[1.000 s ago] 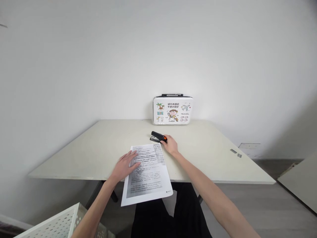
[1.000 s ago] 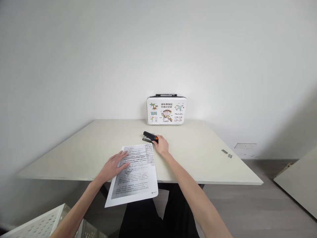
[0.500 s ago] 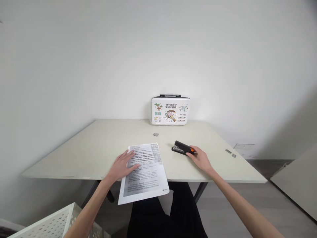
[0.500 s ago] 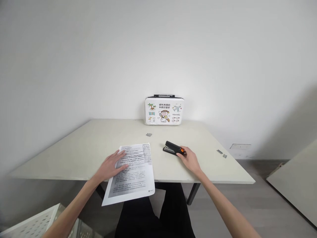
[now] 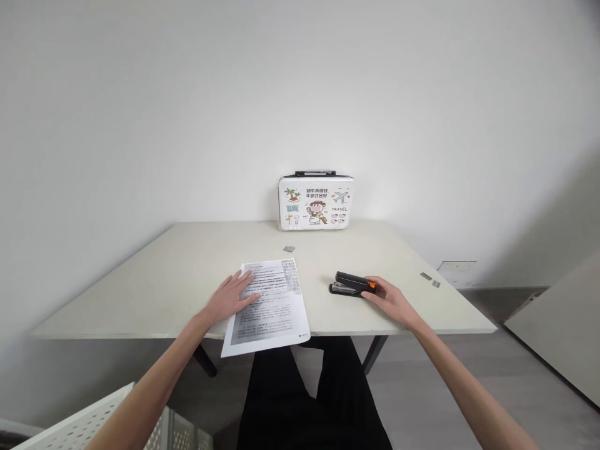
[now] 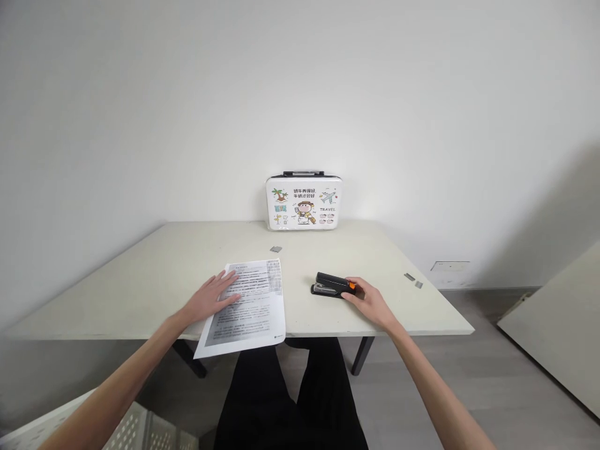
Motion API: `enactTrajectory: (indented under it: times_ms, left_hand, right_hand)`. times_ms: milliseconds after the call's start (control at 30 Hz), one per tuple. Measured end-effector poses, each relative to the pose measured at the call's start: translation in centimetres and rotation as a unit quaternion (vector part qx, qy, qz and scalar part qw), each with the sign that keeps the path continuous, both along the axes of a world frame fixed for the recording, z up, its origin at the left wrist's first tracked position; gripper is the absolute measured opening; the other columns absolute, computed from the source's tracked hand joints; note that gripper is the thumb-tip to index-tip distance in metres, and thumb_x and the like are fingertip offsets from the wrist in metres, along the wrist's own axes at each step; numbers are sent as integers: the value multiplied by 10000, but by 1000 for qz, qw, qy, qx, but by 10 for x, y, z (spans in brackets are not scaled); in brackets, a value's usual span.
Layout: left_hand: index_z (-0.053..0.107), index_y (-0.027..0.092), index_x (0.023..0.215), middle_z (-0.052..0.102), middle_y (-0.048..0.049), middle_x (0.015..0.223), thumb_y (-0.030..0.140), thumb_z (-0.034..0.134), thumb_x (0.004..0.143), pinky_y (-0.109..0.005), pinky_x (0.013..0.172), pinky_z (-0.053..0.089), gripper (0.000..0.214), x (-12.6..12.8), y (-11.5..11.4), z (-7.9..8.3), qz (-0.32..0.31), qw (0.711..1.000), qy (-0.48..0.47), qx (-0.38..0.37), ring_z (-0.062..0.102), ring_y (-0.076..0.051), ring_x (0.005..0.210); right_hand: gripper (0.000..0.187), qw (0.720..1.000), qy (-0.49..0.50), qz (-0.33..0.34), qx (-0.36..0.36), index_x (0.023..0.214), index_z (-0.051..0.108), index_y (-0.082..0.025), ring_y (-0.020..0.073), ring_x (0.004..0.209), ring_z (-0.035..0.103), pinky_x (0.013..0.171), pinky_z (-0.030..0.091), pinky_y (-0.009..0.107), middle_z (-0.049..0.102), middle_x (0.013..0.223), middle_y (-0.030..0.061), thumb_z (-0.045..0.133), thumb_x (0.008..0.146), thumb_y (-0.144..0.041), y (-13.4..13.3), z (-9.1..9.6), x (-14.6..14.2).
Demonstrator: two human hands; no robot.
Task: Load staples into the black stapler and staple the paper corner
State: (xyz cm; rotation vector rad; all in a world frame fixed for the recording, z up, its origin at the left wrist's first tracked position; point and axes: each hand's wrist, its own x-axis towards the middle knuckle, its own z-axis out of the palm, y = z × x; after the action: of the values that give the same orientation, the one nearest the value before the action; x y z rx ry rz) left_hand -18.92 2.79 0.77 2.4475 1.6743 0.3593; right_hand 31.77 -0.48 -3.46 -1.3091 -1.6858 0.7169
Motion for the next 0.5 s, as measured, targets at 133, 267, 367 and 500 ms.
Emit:
enactTrajectory:
  times_ms: [133,267,367,500]
  left_hand:
    - [410,303,1645,311,-51,1727,773,548,931,-503,1304,216,866,-3,12,6,3,999,-31,9,264,-335,1610]
    - [301,306,1687,395,-77,1694,780,641,865,-466,1208,421,1008,-8,10,13,45,993,-112,7,470,-345,1508]
    - [341,324,1671,419,-57,1683,780,667,846,-485,1201,435,997,-9,7,18,60,990,-125,-18,479,-358,1499]
    - [388,293,1651,409,-53,1692,789,642,853,-482,1239,390,973,-5,5,21,67,989,-130,-31,435,-357,1529]
  right_hand:
    - [492,1000,-5,-18,-11,1227,683,-274,314,1154,712,1041,557,465,751,1259,82,708,867,-608,-1,4,-1]
    - [510,1000,-8,-25,-16,1221,690,-270,329,1138,716,1037,552,485,759,1244,88,714,851,-620,-1,6,-1]
    - [514,999,-14,-17,-27,1241,689,-265,317,1134,706,1040,539,472,753,1255,89,659,899,-648,-1,8,0]
    - [543,999,-11,-12,-33,1235,712,-251,307,1176,679,1034,520,428,749,1280,93,464,1008,-677,-1,12,-2]
